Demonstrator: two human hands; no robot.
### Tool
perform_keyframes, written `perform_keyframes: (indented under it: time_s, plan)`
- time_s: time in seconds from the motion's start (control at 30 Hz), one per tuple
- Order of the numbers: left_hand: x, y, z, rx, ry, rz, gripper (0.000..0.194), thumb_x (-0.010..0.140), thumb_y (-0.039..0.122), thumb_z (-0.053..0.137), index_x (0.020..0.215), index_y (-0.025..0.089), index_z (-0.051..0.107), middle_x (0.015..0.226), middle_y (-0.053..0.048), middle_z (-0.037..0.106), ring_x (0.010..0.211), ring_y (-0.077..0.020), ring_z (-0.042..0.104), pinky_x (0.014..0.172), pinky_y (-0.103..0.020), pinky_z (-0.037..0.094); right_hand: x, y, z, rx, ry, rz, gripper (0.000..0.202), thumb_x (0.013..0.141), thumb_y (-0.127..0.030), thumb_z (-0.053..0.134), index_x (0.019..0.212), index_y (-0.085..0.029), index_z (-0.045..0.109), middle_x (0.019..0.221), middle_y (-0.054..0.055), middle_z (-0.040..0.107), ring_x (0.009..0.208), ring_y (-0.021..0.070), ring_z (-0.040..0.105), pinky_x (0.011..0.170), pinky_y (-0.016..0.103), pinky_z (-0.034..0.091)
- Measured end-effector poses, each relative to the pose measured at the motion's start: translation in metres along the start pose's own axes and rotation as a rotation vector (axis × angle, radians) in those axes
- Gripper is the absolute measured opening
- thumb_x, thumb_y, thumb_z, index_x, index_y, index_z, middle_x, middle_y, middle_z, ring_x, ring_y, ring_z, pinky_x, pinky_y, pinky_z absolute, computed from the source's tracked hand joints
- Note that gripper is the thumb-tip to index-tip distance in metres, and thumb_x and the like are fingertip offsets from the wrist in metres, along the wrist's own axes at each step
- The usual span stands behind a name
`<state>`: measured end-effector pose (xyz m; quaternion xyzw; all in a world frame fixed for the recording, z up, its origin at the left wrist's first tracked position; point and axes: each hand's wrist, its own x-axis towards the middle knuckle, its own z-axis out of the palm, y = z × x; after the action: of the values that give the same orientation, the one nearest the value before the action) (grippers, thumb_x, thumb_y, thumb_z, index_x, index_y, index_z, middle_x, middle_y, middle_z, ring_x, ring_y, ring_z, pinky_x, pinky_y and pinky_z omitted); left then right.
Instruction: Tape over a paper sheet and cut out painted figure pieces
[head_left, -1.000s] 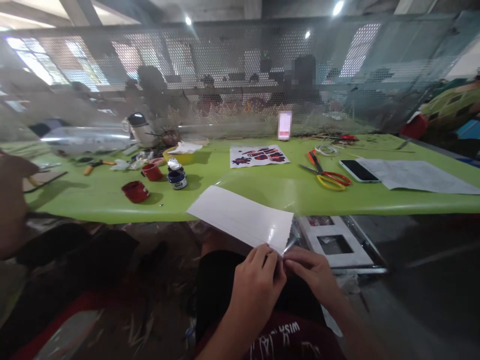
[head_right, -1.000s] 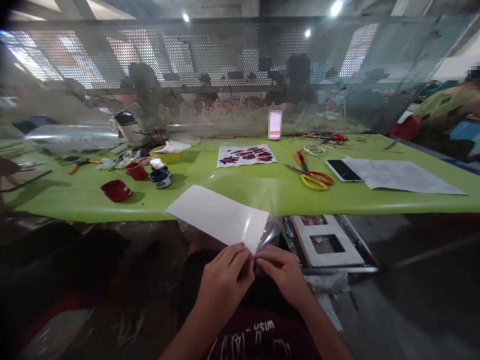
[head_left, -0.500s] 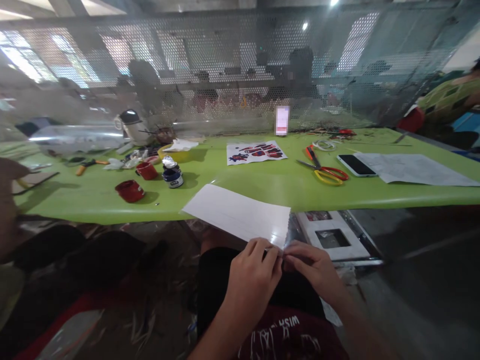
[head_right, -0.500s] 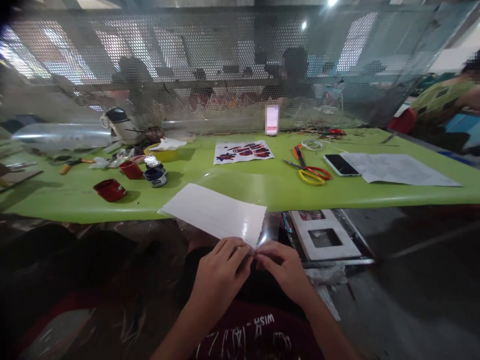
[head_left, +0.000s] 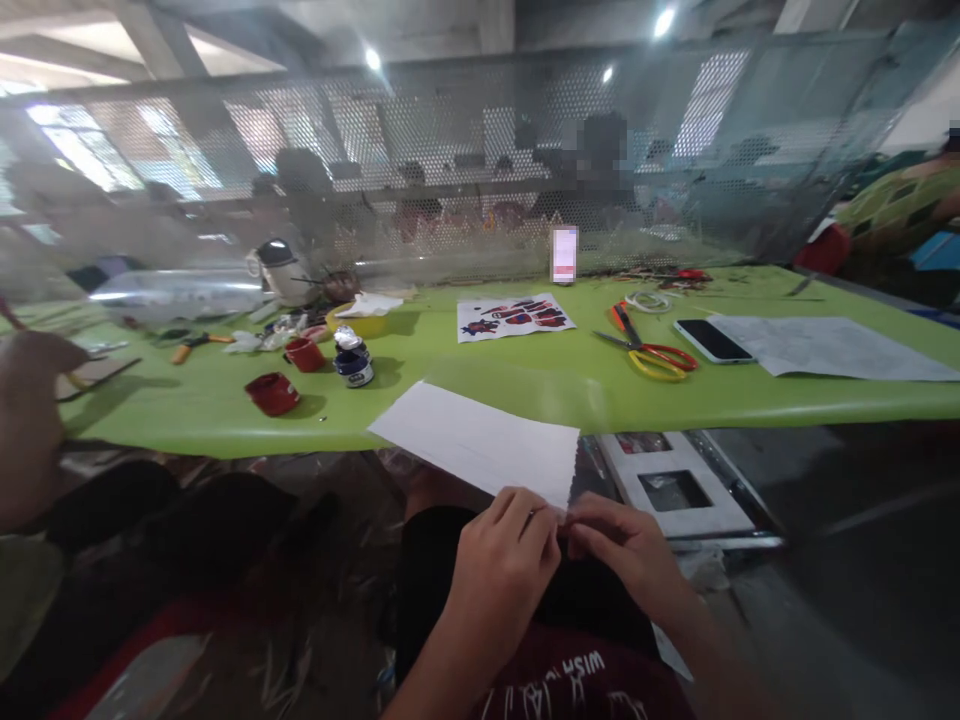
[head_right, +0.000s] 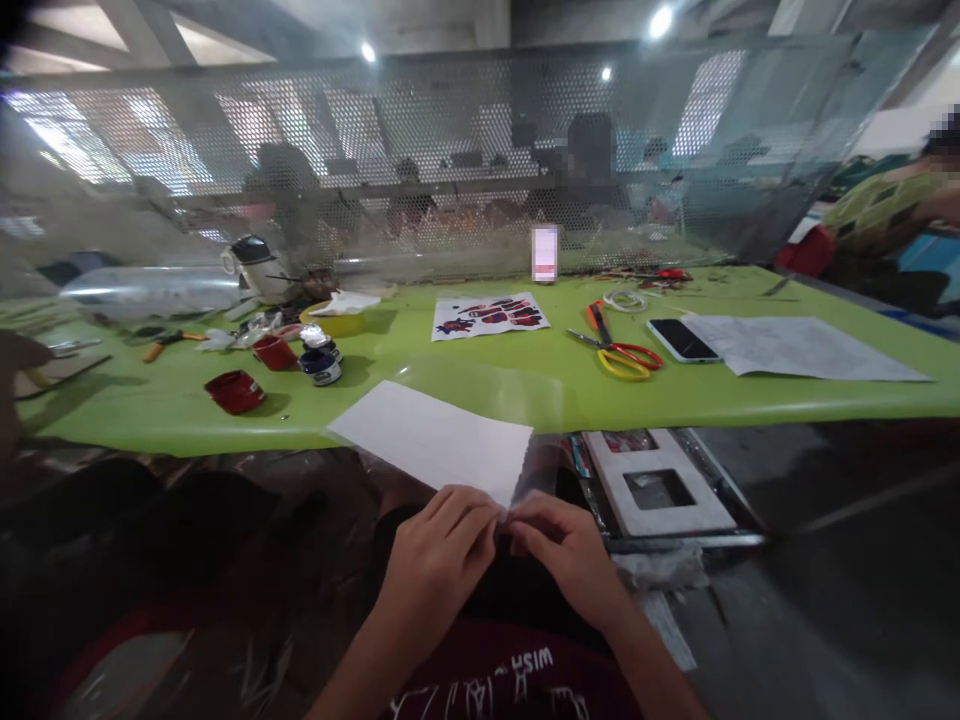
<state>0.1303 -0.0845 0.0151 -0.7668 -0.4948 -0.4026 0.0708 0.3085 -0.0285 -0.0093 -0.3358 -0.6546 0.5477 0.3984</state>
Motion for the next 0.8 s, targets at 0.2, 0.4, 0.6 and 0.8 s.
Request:
perform_keyframes:
  time_s: [0.2,0.4,0.6,0.8]
  plan:
    - [0.006,-0.008,-0.011,-0.092,-0.16,0.108,0.01,0.099,0.013,0.056,0.098,0.014,0.066,0.089,-0.005,0.067,0.084,-0.0206,0.062,0.07,-0.034,0.058,-0.002,-0.002,-0.001,0.077,-0.022,-0.01,0.016,0.091,-0.036,0.068,0.088,-0.022,0.074,0.069,-0.002,0.062,0.064,0.015,0.061,0.064,0.027,0.051]
    - [0.02,-0.019,-0.014,-0.313,-0.112,0.089,0.022,0.098,0.006,0.055,0.113,0.016,0.068,0.103,-0.007,0.07,0.096,-0.0179,0.062,0.082,-0.033,0.059,-0.002,-0.001,0.005,0.167,0.029,-0.004,0.022,0.09,-0.042,0.07,0.097,-0.022,0.07,0.069,-0.002,0.063,0.06,0.0144,0.061,0.061,0.028,0.051]
    - [0.023,-0.025,0.007,-0.322,-0.051,0.108,0.017,0.099,0.009,0.056,0.11,0.015,0.068,0.098,-0.007,0.069,0.109,-0.0196,0.062,0.09,-0.035,0.06,0.002,-0.003,0.009,0.094,0.153,0.005,0.016,0.089,-0.037,0.07,0.094,-0.022,0.069,0.063,-0.004,0.059,0.058,0.0137,0.056,0.059,0.026,0.048]
    - [0.022,-0.029,0.005,-0.295,-0.109,0.144,0.016,0.101,0.012,0.054,0.111,0.014,0.067,0.103,-0.009,0.069,0.101,-0.0196,0.065,0.085,-0.035,0.06,0.002,-0.008,0.009,0.0,0.198,0.009,0.012,0.088,-0.033,0.069,0.086,-0.021,0.071,0.062,-0.003,0.059,0.058,0.0148,0.056,0.059,0.028,0.048]
